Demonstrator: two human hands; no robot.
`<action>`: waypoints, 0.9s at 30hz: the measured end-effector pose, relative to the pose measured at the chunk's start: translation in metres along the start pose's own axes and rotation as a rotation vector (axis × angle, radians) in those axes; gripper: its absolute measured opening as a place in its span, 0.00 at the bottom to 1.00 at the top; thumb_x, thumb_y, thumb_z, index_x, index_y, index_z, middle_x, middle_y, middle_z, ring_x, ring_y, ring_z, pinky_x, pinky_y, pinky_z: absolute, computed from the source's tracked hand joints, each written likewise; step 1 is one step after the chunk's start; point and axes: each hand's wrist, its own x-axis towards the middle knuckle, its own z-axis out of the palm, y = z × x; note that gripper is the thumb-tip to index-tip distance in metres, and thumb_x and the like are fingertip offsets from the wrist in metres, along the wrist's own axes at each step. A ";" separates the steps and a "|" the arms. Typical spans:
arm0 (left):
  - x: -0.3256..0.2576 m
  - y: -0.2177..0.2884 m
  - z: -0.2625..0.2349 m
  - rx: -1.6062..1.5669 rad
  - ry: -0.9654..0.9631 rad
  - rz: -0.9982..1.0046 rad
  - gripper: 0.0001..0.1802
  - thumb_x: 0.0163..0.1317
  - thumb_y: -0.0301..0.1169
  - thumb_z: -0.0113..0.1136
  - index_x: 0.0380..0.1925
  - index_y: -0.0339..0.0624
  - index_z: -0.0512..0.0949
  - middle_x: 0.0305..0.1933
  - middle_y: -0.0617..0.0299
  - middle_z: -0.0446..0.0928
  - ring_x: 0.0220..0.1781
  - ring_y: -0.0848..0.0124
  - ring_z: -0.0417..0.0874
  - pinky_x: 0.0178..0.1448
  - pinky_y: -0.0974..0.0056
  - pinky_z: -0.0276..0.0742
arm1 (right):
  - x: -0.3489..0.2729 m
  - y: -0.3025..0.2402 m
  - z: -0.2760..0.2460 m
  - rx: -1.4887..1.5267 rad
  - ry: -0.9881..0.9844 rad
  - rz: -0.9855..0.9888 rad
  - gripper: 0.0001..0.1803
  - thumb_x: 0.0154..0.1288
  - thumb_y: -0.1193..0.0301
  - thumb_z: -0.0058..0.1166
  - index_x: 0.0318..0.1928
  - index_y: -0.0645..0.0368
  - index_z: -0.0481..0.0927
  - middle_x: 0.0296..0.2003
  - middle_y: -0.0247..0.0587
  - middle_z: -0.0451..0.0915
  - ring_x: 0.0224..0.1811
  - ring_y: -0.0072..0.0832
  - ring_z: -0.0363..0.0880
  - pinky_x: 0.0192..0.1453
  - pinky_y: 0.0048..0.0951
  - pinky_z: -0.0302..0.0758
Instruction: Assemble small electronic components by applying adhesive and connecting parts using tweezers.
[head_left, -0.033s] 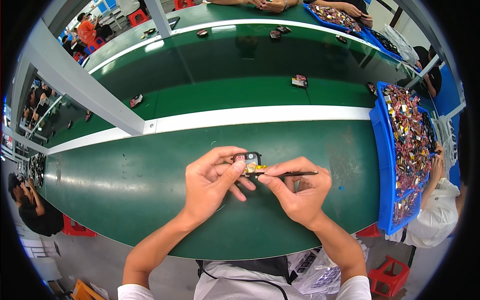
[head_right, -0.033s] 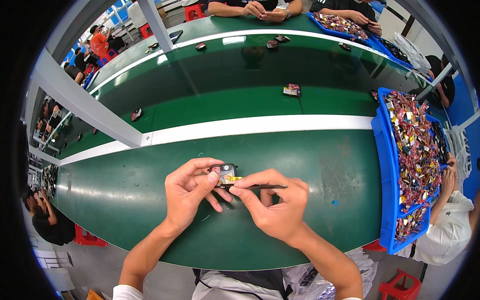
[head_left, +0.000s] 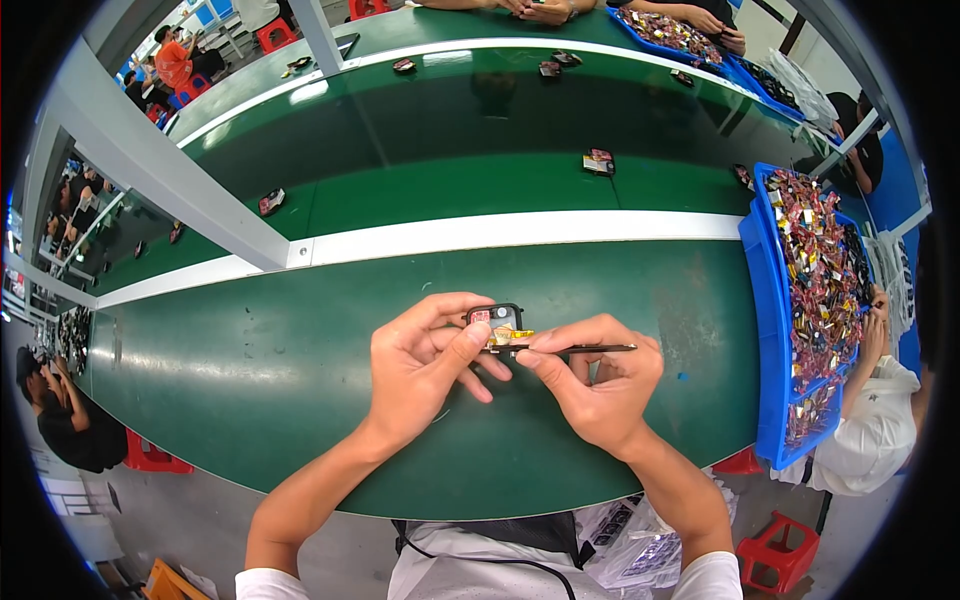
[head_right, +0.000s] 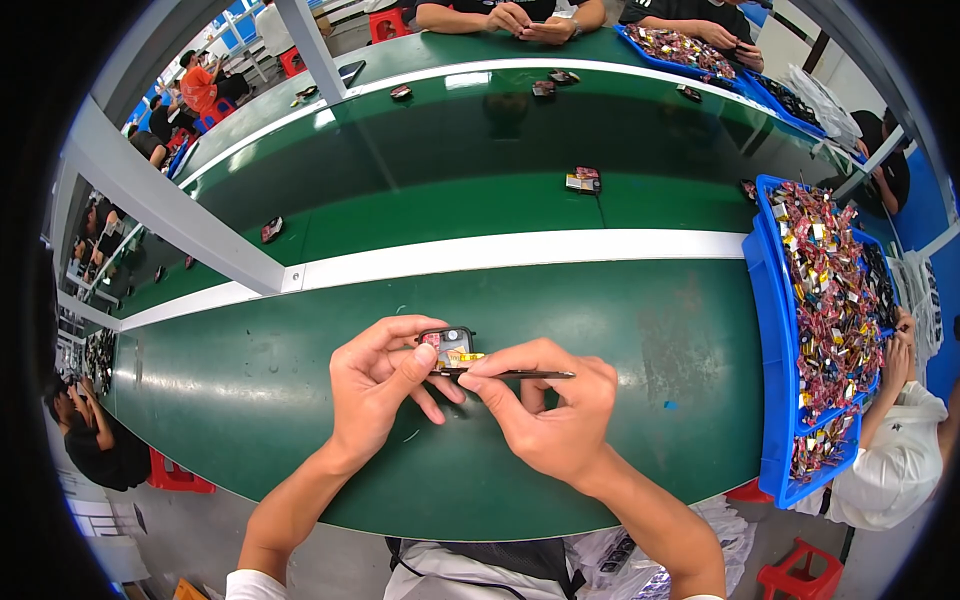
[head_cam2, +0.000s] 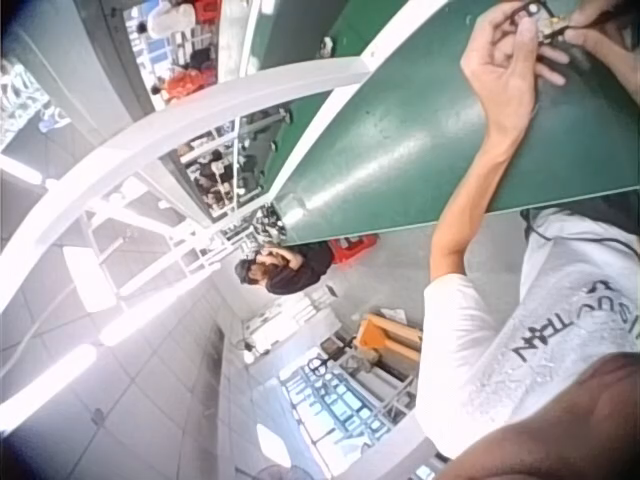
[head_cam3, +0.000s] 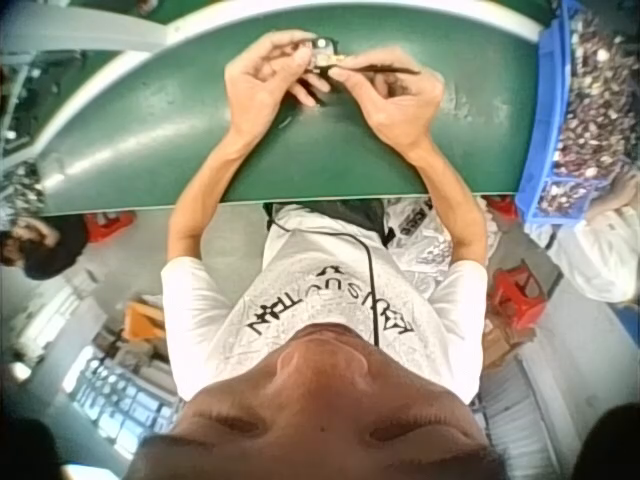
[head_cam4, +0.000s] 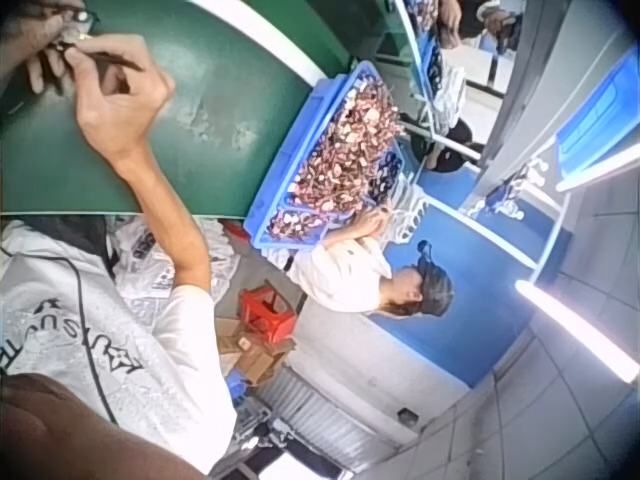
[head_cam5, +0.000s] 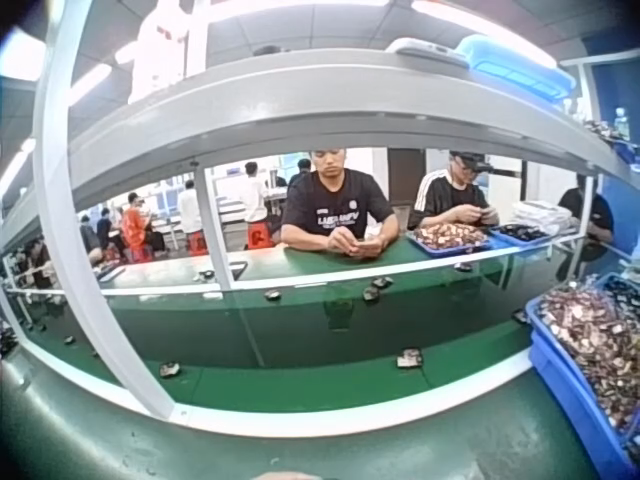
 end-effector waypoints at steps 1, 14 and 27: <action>0.000 0.000 0.000 0.005 0.006 0.013 0.16 0.74 0.25 0.57 0.55 0.23 0.76 0.44 0.43 0.84 0.32 0.60 0.90 0.25 0.67 0.87 | 0.000 0.000 0.000 0.008 0.006 -0.003 0.08 0.53 0.81 0.72 0.32 0.57 0.88 0.26 0.30 0.88 0.11 0.10 0.65 0.18 0.16 0.57; 0.003 0.005 -0.006 -0.029 -0.037 -0.038 0.14 0.74 0.24 0.58 0.54 0.25 0.76 0.40 0.46 0.84 0.30 0.63 0.89 0.26 0.67 0.85 | 0.003 0.001 -0.001 0.028 -0.028 -0.048 0.08 0.53 0.82 0.72 0.33 0.59 0.88 0.29 0.33 0.89 0.11 0.11 0.65 0.16 0.18 0.58; 0.002 0.006 -0.004 0.004 -0.003 -0.057 0.14 0.73 0.24 0.58 0.53 0.25 0.77 0.37 0.47 0.85 0.30 0.66 0.88 0.26 0.68 0.86 | 0.007 -0.002 -0.001 -0.045 -0.085 -0.202 0.10 0.50 0.84 0.70 0.32 0.57 0.88 0.30 0.36 0.90 0.16 0.18 0.78 0.19 0.21 0.62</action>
